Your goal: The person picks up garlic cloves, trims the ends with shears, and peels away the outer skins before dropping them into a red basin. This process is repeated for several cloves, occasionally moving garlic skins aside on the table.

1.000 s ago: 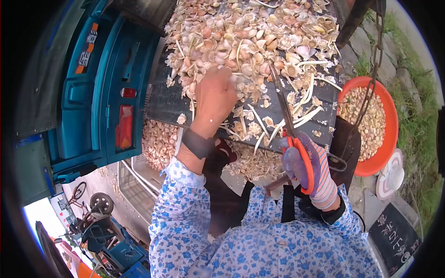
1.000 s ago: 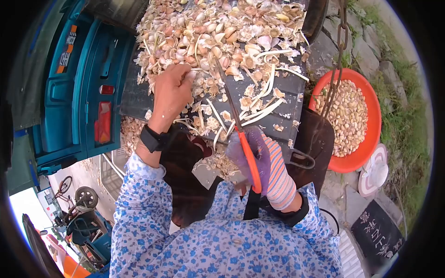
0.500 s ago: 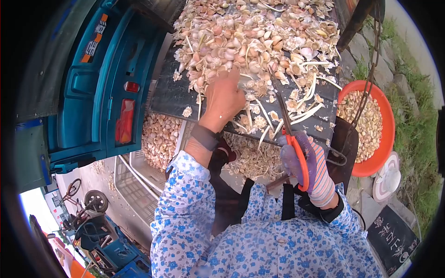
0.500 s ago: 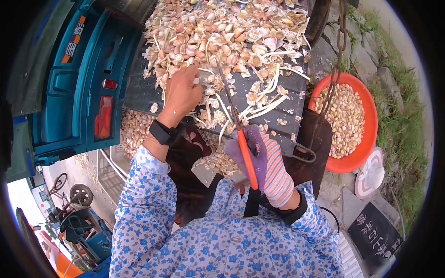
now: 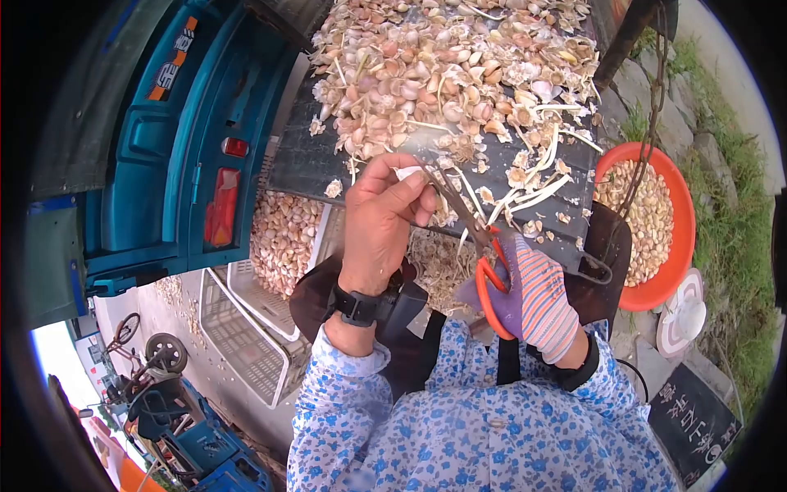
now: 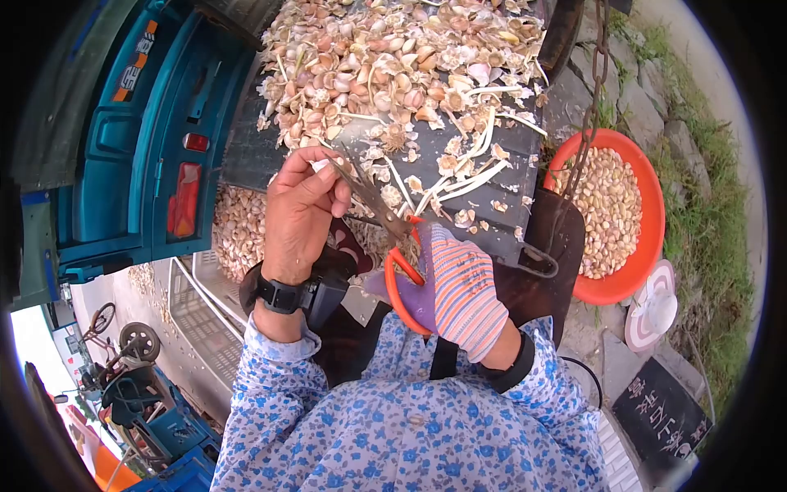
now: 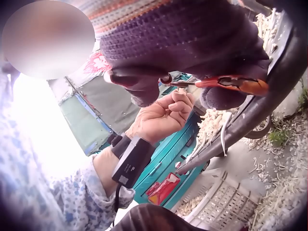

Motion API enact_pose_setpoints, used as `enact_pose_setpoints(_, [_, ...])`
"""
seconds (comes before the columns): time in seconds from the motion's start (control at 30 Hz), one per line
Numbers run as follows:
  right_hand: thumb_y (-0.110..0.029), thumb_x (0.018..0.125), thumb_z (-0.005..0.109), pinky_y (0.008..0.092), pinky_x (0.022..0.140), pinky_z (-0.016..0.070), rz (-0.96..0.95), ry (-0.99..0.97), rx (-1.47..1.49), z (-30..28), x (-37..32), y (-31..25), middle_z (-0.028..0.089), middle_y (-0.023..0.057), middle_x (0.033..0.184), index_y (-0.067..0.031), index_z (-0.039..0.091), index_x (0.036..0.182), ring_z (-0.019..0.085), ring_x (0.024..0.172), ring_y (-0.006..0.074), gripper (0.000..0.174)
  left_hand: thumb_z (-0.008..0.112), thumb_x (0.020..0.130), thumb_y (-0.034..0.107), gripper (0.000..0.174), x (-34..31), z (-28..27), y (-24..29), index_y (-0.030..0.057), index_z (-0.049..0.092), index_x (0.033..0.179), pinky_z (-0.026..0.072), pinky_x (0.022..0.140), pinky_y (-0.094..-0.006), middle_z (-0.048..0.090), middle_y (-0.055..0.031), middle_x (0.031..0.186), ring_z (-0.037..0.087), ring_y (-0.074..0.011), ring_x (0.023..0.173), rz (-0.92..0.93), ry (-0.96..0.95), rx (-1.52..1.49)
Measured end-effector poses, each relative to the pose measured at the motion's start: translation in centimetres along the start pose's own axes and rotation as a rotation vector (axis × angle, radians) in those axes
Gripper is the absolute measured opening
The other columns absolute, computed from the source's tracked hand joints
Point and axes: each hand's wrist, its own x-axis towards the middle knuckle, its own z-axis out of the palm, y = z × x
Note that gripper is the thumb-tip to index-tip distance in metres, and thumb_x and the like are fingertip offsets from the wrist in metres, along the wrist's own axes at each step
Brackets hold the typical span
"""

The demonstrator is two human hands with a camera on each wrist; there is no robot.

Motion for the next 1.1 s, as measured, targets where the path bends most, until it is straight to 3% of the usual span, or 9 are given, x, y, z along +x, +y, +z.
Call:
enact_pose_setpoints(0.27, [-0.032, 0.068, 0.079, 0.0407, 0.049, 0.0438, -0.111, 0.070, -0.011, 0.6, -0.1, 0.8, 0.055, 0.0143, 0.061, 0.0028, 0.055, 0.098, 0.057, 0.053, 0.0331, 0.052, 0.058, 0.087, 0.004, 0.014, -0.8, 0.5, -0.8, 0.0014, 0.057, 0.101, 0.0429, 0.053, -0.0231, 0.062, -0.0061, 0.076, 0.058, -0.0127, 0.063, 0.011, -0.035, 0.025])
enact_pose_setpoints(0.47, [-0.019, 0.074, 0.074, 0.0348, 0.052, 0.0455, -0.184, 0.134, 0.230, 1.4, -0.4, 0.8, 0.058, 0.0147, 0.070, 0.0022, 0.053, 0.105, 0.058, 0.057, 0.0267, 0.044, 0.055, 0.089, 0.004, 0.013, -0.6, 0.0, -1.0, -0.0001, 0.057, 0.101, 0.0404, 0.050, -0.0236, 0.059, -0.0076, 0.079, 0.055, -0.0139, 0.060, 0.011, -0.066, 0.022])
enact_pose_setpoints(0.57, [-0.020, 0.076, 0.073, 0.0360, 0.060, 0.0489, -0.005, -0.140, 0.470, 0.0, -0.4, -0.3, 0.063, 0.0159, 0.078, -0.0015, 0.058, 0.099, 0.063, 0.068, 0.0309, 0.033, 0.056, 0.088, 0.004, 0.013, -0.7, -0.3, -0.8, -0.0002, 0.057, 0.100, 0.0404, 0.051, -0.0233, 0.060, -0.0082, 0.079, 0.054, -0.0136, 0.060, 0.019, -0.096, -0.013])
enact_pose_setpoints(0.7, [-0.025, 0.084, 0.066, 0.0297, 0.057, 0.0458, 0.160, -0.091, 0.934, 1.4, -0.2, 1.2, 0.059, 0.0095, 0.072, -0.0011, 0.057, 0.099, 0.058, 0.062, 0.0197, 0.030, 0.057, 0.088, 0.005, 0.013, -1.6, -2.0, 1.4, -0.0002, 0.057, 0.099, 0.0407, 0.051, -0.0235, 0.061, -0.0084, 0.083, 0.055, -0.0135, 0.062, 0.105, 0.071, 0.078])
enact_pose_setpoints(0.77, [-0.035, 0.092, 0.057, 0.0251, 0.049, 0.0392, 0.319, -0.084, 1.157, -0.3, 0.2, 0.5, 0.053, 0.0031, 0.065, 0.0001, 0.057, 0.099, 0.049, 0.053, 0.0108, 0.036, 0.059, 0.088, 0.010, 0.022, -2.3, -6.8, 3.1, -0.0004, 0.057, 0.108, 0.0417, 0.053, -0.0218, 0.062, -0.0094, 0.087, 0.058, -0.0138, 0.065, 0.180, 0.428, 0.391])
enact_pose_setpoints(0.83, [-0.045, 0.094, 0.048, 0.0238, 0.047, 0.0351, 0.235, -0.015, 1.142, -0.5, 0.8, 1.2, 0.049, 0.0011, 0.062, 0.0035, 0.056, 0.105, 0.045, 0.050, 0.0094, 0.051, 0.061, 0.087, 0.016, 0.037, -3.2, -12.8, 4.5, -0.0002, 0.054, 0.120, 0.0475, 0.068, -0.0258, 0.060, -0.0143, 0.105, 0.061, -0.0186, 0.085, 0.166, 0.653, 0.938])
enact_pose_setpoints(0.93, [-0.046, 0.094, 0.048, 0.0238, 0.047, 0.0352, 0.266, -0.036, 1.204, 0.2, 1.3, 1.4, 0.050, 0.0018, 0.063, 0.0036, 0.056, 0.108, 0.045, 0.051, 0.0094, 0.052, 0.060, 0.087, 0.025, 0.052, -1.8, -15.3, 6.0, -0.0019, 0.047, 0.129, 0.0414, 0.094, -0.0343, 0.049, -0.0207, 0.127, 0.050, -0.0277, 0.116, 0.432, 0.651, 1.585])
enact_pose_setpoints(1.0, [-0.046, 0.094, 0.048, 0.0238, 0.047, 0.0353, 0.235, -0.093, 1.168, 0.3, 1.6, 0.8, 0.051, 0.0021, 0.064, 0.0035, 0.055, 0.108, 0.046, 0.052, 0.0093, 0.052, 0.056, 0.089, 0.031, 0.054, 1.9, -13.5, 6.8, -0.0017, 0.045, 0.130, 0.0303, 0.105, -0.0371, 0.032, -0.0230, 0.141, 0.033, -0.0314, 0.131, 0.399, 0.474, 1.189])
enact_pose_setpoints(1.1, [-0.046, 0.092, 0.051, 0.0225, 0.047, 0.0351, 0.250, -0.132, 1.209, 0.2, 1.7, 0.4, 0.050, 0.0019, 0.065, 0.0036, 0.055, 0.106, 0.045, 0.052, 0.0087, 0.051, 0.049, 0.091, 0.043, 0.065, 9.4, -13.0, 5.5, -0.0019, 0.035, 0.136, 0.0203, 0.110, -0.0370, 0.031, -0.0240, 0.141, 0.025, -0.0334, 0.135, 0.383, 0.367, 1.174])
